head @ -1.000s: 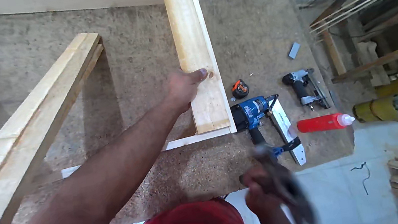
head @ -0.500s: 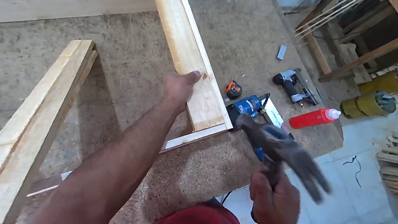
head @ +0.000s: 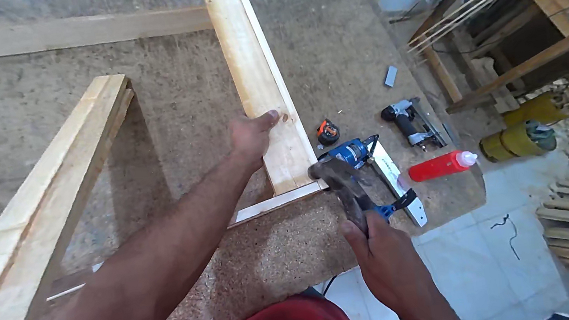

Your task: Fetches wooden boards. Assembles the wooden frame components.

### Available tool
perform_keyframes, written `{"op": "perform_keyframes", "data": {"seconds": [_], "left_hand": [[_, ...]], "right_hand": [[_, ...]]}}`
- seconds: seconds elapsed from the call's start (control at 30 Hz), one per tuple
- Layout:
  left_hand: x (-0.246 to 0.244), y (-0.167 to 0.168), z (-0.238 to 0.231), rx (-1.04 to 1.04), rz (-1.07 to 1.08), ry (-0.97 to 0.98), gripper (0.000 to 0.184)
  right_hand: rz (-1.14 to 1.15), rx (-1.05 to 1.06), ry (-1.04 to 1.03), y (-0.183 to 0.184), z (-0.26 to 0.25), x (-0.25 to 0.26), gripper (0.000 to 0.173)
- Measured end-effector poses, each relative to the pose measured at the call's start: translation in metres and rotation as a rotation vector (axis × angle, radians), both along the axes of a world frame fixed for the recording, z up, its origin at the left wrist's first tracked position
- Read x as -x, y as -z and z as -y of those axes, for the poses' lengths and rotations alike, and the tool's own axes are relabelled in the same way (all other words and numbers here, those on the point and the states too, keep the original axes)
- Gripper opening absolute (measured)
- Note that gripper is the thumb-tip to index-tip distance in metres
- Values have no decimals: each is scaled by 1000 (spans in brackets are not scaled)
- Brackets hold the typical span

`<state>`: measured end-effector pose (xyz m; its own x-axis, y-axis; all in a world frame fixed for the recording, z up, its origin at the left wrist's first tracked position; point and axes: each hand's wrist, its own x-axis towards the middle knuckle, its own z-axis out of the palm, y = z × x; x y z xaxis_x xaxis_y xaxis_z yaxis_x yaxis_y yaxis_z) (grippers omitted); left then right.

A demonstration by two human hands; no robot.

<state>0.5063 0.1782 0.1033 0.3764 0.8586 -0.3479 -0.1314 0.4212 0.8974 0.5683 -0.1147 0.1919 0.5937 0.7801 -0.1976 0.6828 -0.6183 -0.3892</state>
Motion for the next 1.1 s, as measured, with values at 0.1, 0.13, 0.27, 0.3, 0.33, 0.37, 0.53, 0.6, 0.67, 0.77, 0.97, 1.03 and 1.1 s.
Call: {"op": "perform_keyframes", "data": {"seconds": [0.1, 0.13, 0.27, 0.3, 0.33, 0.37, 0.53, 0.6, 0.67, 0.77, 0.97, 1.03, 1.1], "left_hand": [[-1, 0, 0, 2, 10, -14, 36], [0, 0, 0, 3, 4, -16, 36], [0, -2, 3, 16, -25, 6, 38], [-1, -1, 3, 17, -14, 2, 37], [-1, -1, 2, 16, -5, 0, 37], [0, -1, 2, 15, 0, 2, 37], [0, 2, 2, 5, 14, 15, 36], [0, 3, -1, 4, -4, 8, 37], [-1, 3, -1, 6, -26, 2, 36], [-2, 2, 0, -4, 1, 5, 35], [-3, 7, 1, 8, -21, -2, 37], [-3, 4, 0, 9, -36, 2, 38], [-2, 3, 1, 12, -32, 6, 37]], "right_hand": [[18, -22, 2, -3, 1, 2, 60], [36, -57, -8, -1, 3, 4, 61], [-46, 39, 7, -6, 1, 4, 55], [-29, 8, 2, -9, 2, 4, 57], [-5, -46, -7, -11, 3, 5, 59], [17, -98, -16, -11, 5, 7, 61], [-48, 32, 9, -11, 0, 3, 55], [-3, -59, -1, -9, 1, 8, 58], [-3, -49, 7, -7, 1, 10, 57], [-39, 9, 33, -9, 1, 7, 57], [-84, 73, -33, -12, -5, 21, 56], [-75, 25, -67, -16, -7, 27, 58], [-110, -30, -104, -19, -8, 37, 59]]}}
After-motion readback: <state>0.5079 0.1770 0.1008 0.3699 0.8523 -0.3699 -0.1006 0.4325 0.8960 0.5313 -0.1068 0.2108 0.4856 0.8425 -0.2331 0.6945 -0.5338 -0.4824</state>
